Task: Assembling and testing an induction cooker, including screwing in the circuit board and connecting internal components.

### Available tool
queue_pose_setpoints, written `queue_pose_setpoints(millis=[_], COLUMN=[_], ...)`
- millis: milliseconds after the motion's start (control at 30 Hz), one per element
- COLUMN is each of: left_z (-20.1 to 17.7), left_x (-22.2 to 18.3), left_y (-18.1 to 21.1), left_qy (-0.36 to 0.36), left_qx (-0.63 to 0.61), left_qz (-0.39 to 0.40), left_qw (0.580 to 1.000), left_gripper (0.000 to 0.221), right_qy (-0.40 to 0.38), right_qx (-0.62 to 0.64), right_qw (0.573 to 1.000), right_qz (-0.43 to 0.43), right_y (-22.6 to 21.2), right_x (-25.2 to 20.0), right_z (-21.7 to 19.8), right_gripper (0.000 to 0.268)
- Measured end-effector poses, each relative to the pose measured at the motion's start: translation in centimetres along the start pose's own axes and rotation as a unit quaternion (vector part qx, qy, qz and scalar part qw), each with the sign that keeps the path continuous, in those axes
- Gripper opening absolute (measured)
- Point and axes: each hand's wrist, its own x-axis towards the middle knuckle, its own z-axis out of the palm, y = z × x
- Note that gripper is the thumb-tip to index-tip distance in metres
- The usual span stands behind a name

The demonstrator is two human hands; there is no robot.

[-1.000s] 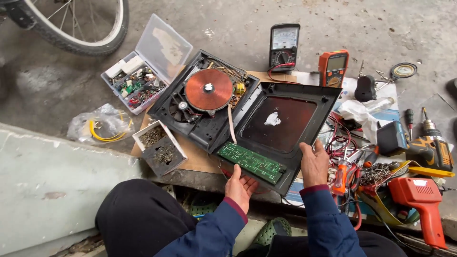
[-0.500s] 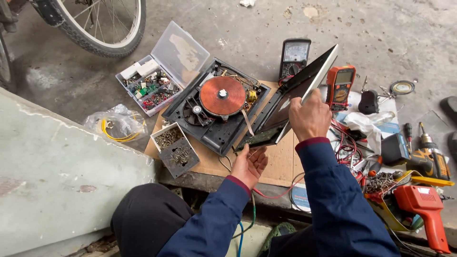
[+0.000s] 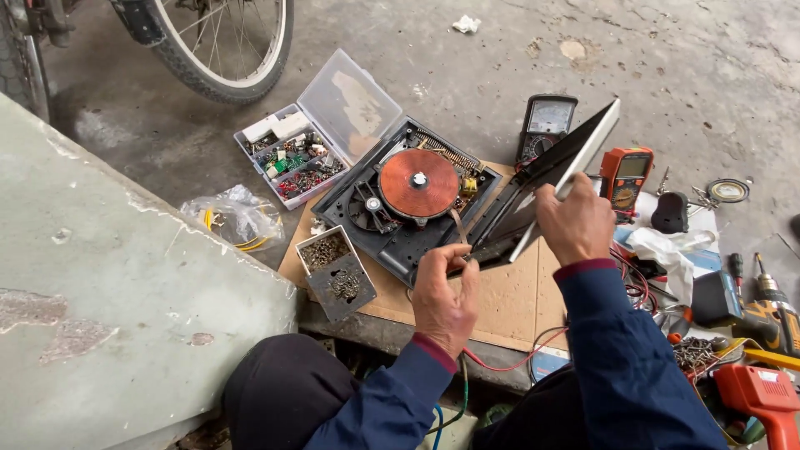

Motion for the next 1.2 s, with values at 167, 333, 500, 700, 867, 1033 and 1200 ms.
queue_pose_setpoints(millis=[167, 333, 500, 700, 867, 1033, 1200], left_z=[1.2, 2.7, 3.9, 6.7, 7.5, 8.3, 6.8], left_x=[-2.4, -2.8, -2.1, -0.6, 0.3, 1.7, 4.2], left_y=[-2.4, -2.5, -2.1, 0.6, 0.2, -1.1, -0.9], left_qy=[-0.142, -0.115, -0.122, -0.138, -0.113, -0.077, -0.074], left_qx=[0.028, 0.063, 0.053, 0.004, -0.009, 0.003, -0.098], left_qz=[-0.027, 0.023, 0.035, 0.102, 0.084, 0.036, -0.05], left_qw=[0.989, 0.991, 0.991, 0.985, 0.99, 0.996, 0.991], left_gripper=[0.042, 0.046, 0.055, 0.06, 0.049, 0.03, 0.035], right_qy=[0.006, 0.016, -0.004, 0.036, 0.079, 0.083, 0.033], right_qx=[0.04, 0.062, 0.097, 0.064, 0.062, 0.073, 0.325], right_qw=[0.999, 0.998, 0.995, 0.997, 0.993, 0.99, 0.945], right_qz=[0.015, -0.016, 0.015, -0.019, -0.066, -0.088, 0.025], right_y=[1.1, 2.9, 3.5, 3.8, 2.7, 1.5, 1.6], right_x=[-1.1, -1.0, -1.2, -0.3, 0.0, 0.7, 2.0], right_z=[-1.2, -1.4, -2.3, -1.1, -0.5, -0.1, 0.0], right_gripper=[0.063, 0.045, 0.056, 0.061, 0.068, 0.074, 0.063])
